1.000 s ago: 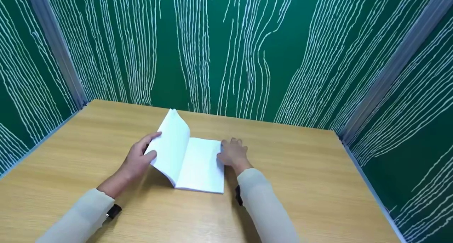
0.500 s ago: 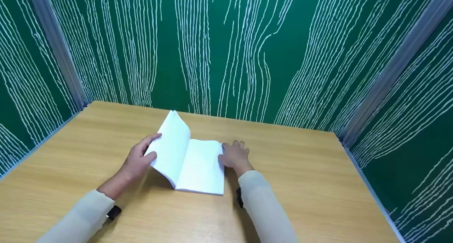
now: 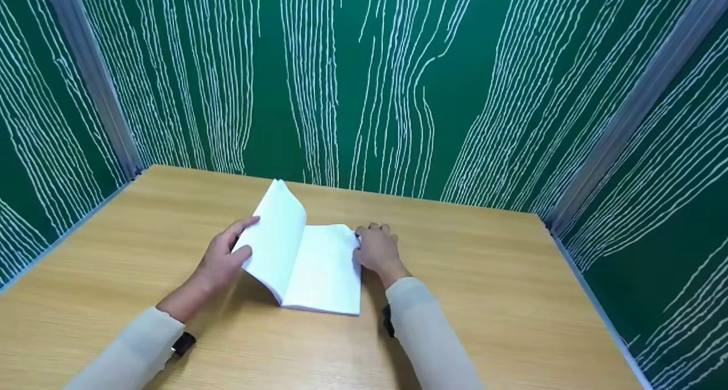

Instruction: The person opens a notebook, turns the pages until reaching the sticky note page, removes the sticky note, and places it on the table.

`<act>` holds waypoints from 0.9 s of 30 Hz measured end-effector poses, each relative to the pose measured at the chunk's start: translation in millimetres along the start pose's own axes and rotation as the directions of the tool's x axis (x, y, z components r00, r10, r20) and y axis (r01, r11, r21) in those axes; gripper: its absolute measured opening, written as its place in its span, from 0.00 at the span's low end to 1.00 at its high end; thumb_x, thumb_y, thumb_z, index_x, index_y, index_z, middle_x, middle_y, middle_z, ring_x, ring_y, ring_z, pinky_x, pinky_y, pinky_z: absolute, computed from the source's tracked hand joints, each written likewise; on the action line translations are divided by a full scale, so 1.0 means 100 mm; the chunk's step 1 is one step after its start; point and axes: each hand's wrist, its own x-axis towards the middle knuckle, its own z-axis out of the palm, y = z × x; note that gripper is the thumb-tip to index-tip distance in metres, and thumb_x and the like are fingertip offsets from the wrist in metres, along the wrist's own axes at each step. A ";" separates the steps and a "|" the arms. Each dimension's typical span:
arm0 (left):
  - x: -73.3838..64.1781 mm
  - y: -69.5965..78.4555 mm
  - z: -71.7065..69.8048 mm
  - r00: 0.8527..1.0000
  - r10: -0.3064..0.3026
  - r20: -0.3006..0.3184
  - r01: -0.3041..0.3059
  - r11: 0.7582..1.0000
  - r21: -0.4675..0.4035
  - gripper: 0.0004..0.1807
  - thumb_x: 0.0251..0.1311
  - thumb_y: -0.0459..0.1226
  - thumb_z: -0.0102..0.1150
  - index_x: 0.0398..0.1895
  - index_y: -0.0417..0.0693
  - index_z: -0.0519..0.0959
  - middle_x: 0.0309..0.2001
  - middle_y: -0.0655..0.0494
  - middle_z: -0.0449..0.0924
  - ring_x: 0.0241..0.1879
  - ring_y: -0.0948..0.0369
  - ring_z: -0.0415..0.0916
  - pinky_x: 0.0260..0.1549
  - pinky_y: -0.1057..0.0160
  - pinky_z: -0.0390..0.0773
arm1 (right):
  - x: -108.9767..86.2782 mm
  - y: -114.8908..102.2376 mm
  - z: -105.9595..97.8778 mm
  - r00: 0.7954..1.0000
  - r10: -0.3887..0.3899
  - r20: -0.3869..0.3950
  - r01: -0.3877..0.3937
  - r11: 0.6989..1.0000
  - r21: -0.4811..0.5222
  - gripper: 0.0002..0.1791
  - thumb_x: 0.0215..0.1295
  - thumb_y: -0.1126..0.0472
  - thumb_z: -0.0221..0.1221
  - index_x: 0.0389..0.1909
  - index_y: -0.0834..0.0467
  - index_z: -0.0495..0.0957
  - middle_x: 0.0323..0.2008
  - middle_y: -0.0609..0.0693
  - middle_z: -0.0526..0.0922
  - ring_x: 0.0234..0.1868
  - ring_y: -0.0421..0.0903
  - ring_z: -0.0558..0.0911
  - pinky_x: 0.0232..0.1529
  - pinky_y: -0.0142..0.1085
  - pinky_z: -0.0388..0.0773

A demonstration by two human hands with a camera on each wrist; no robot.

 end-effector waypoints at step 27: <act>-0.01 -0.02 0.00 1.000 -0.006 -0.016 0.006 1.000 -0.005 0.31 0.61 0.36 0.49 0.70 0.56 0.64 0.69 0.51 0.65 0.60 0.53 0.69 0.62 0.49 0.70 | -0.04 -0.01 -0.11 0.999 -0.039 -0.010 0.040 0.970 0.238 0.18 0.71 0.57 0.49 0.59 0.50 0.74 0.54 0.53 0.79 0.53 0.51 0.77 0.58 0.48 0.76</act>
